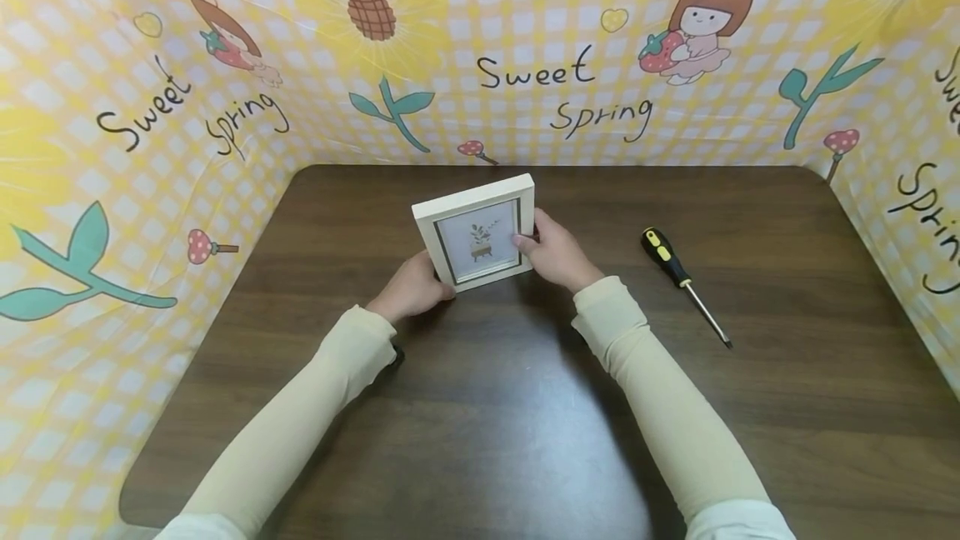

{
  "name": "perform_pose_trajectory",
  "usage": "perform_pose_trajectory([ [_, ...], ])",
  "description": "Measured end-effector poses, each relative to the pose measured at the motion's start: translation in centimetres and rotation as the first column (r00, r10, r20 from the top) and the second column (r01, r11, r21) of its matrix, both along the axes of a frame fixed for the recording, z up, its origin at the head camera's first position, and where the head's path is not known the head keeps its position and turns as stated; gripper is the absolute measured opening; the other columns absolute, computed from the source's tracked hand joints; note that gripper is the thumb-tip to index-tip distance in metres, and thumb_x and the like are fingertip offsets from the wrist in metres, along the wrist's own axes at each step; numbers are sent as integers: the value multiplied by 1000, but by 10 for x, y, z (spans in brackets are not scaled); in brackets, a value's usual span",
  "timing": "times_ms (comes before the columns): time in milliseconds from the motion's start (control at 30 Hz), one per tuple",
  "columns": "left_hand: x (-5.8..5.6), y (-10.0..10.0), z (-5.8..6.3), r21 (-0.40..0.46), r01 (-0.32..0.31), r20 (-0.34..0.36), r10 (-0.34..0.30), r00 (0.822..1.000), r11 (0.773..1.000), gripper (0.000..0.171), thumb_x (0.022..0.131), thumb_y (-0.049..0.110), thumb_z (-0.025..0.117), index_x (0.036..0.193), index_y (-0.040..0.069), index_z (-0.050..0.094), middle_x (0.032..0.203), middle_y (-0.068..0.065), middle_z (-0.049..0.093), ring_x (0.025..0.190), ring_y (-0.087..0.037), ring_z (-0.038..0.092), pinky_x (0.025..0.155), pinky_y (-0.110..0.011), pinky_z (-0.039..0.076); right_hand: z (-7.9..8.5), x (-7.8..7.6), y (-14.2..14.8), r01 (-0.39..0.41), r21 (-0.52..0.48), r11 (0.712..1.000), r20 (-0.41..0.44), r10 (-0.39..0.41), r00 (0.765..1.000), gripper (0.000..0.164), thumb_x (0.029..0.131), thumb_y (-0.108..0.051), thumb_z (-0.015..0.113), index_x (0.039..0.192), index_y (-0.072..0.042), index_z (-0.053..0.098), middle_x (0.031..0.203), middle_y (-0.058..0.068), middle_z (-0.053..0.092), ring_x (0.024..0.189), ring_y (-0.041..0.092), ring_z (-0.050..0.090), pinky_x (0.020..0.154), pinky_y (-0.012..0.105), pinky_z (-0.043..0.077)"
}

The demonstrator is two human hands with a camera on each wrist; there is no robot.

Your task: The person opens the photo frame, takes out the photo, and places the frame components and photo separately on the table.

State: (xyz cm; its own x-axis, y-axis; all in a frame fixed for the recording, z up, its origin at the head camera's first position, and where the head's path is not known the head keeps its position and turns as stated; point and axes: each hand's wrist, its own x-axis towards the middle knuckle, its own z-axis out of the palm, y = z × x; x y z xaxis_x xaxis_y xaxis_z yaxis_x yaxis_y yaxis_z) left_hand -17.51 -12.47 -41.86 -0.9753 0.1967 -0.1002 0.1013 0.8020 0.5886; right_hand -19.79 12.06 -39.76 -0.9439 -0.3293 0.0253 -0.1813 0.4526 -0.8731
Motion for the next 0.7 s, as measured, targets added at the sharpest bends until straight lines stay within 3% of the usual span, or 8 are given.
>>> perform_pose_trajectory([
  [233, -7, 2, 3, -7, -27, 49, 27, 998, 1000, 31, 75, 4, 78, 105, 3, 67, 103, -11, 69, 90, -27, 62, 86, -44, 50, -11, 2, 2, -19, -34, 999, 34, 20, 999, 33, 103, -6, 57, 134, 6, 53, 127, 25, 65, 115, 35, 63, 96, 47, 48],
  [533, -7, 5, 6, 12, 45, 136, -46, 990, 999, 22, 75, 9, 79, 95, 2, 72, 81, -8, 69, 71, -23, 56, 70, -38, 50, -7, 7, 8, 16, 20, 1000, 38, -16, 999, 34, 104, -11, 56, 133, 6, 51, 121, 24, 66, 109, 32, 64, 92, 46, 50],
  [633, -7, 9, 6, 39, 58, 149, -63, 987, 998, 26, 77, 7, 78, 102, 3, 72, 87, -8, 70, 75, -23, 57, 74, -37, 49, -4, 8, 12, 25, 25, 999, 50, -26, 998, 36, 104, -11, 56, 135, 5, 49, 121, 23, 65, 109, 32, 63, 93, 47, 50],
  [700, -6, 13, 6, 62, 68, 156, -77, 985, 996, 35, 78, 5, 78, 113, 4, 70, 100, -8, 71, 84, -23, 59, 82, -38, 49, -1, 8, 15, 24, 30, 999, 74, -26, 997, 39, 104, -12, 55, 138, 5, 47, 123, 24, 64, 111, 33, 63, 95, 48, 49],
])
